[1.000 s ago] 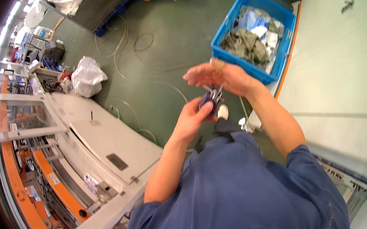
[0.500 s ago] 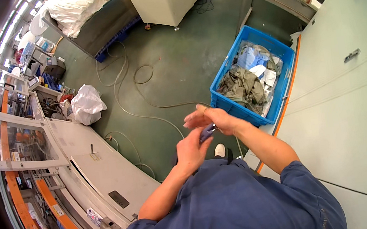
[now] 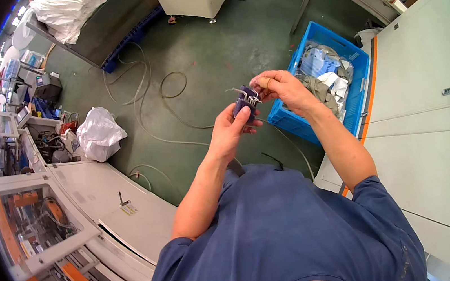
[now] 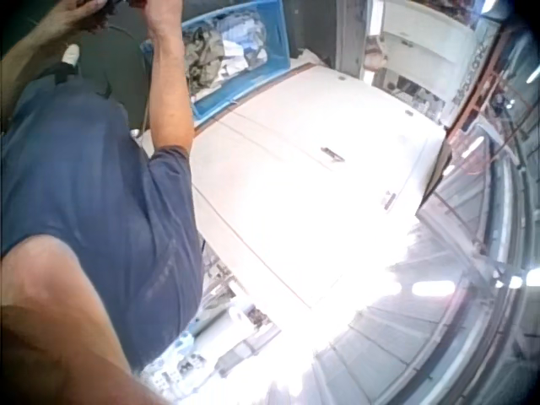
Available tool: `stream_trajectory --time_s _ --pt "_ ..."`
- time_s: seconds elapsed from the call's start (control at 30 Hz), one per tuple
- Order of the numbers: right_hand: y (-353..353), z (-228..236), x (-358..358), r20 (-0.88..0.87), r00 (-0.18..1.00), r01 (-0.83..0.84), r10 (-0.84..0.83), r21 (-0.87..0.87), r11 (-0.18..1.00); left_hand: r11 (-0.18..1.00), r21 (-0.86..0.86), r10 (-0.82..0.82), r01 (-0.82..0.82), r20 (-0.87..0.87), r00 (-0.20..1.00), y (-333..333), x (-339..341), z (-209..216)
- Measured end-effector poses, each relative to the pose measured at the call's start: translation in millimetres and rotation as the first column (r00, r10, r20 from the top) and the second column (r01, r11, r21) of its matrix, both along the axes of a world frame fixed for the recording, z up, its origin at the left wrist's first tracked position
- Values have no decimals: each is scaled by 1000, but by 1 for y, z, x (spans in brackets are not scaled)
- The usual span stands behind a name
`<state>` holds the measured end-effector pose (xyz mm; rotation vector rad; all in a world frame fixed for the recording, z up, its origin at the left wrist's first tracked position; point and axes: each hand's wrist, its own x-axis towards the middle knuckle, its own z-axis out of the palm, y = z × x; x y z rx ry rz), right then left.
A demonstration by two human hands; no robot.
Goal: The person picks up a small purple component and a metal rod, then inserts the rod into the component. They walk to a machine, squat to connect a hose to the component, and then stand up to place the component into a cloth bag on a table.
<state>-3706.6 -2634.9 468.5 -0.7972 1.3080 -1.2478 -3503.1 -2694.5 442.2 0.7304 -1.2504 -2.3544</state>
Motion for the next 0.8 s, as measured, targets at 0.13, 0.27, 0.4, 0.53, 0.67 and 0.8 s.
stream_trajectory --time_s 0.13,0.27,0.4,0.53,0.67,0.8 --pt "-54 35 24 -150 987 -65 59 -34 997 999 -19 -44 43 -25 999 -67 19 7" --pt "-90 32 22 -205 978 -55 45 -45 997 996 21 -85 85 -35 996 -115 20 8" --pt "-111 36 9 -428 901 -76 68 0 997 995 28 -92 92 -17 996 -142 5 3" --pt "-128 34 -4 -690 723 -20 -19 -48 999 994 -102 -37 44 68 997 -162 -25 -1" --pt "-145 20 -34 -653 728 151 -208 -143 978 981 -196 30 -7 116 993 -180 -76 0" --pt "-154 18 -75 -790 501 42 -352 -384 922 993 -111 50 -37 117 992 -203 -124 12"
